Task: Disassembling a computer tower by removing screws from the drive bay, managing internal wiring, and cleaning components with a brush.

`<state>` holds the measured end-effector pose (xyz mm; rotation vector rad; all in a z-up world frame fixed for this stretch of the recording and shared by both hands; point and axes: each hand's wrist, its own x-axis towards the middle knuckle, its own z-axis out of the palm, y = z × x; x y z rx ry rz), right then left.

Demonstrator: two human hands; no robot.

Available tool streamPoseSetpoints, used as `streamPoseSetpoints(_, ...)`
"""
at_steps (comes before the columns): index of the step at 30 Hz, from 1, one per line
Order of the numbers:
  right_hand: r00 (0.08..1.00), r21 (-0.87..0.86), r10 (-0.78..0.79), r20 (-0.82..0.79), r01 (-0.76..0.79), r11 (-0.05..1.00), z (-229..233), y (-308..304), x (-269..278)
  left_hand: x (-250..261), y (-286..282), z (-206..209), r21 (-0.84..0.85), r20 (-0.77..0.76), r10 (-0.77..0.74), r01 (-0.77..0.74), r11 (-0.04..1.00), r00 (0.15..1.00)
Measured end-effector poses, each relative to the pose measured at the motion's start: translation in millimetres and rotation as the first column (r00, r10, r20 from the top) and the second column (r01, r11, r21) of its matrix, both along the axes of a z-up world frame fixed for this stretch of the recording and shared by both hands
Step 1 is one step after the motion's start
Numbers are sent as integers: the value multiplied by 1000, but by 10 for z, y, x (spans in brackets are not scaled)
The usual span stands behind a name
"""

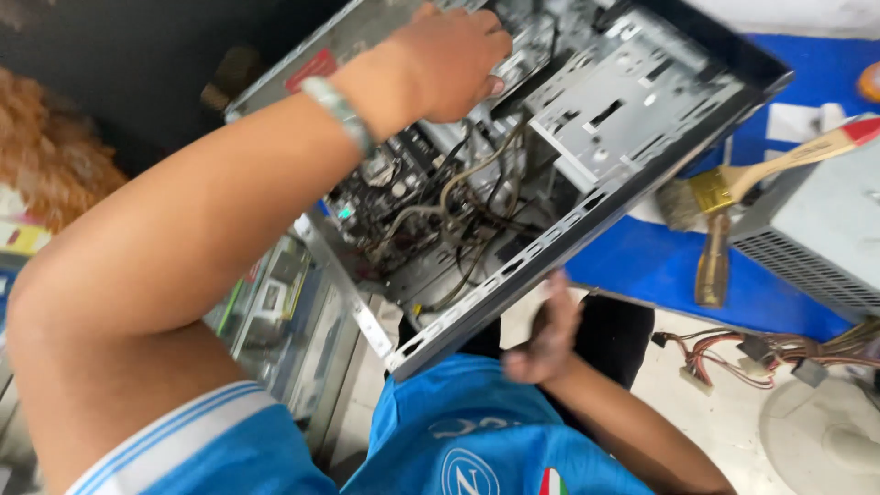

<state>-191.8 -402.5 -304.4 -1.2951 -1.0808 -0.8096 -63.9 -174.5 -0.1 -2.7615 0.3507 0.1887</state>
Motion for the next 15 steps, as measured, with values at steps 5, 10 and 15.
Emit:
streamPoseSetpoints(5, 975, 114, -84, -208, 109, 987, 450, -722, 299, -1361, 84, 465, -316, 317, -284, 383, 868, 905)
streamPoseSetpoints(10, 653, -365, -746, 131, 731, 576, 1600, -1555, 731, -2263, 303, -185, -391, 552, -316, 575, 719, 772)
streamPoseSetpoints(15, 399, -734, -896, 197, 666, 136, 2060, -1629, 1380, -2398, 19, -672, -97, 802, -380, 728, 679, 461)
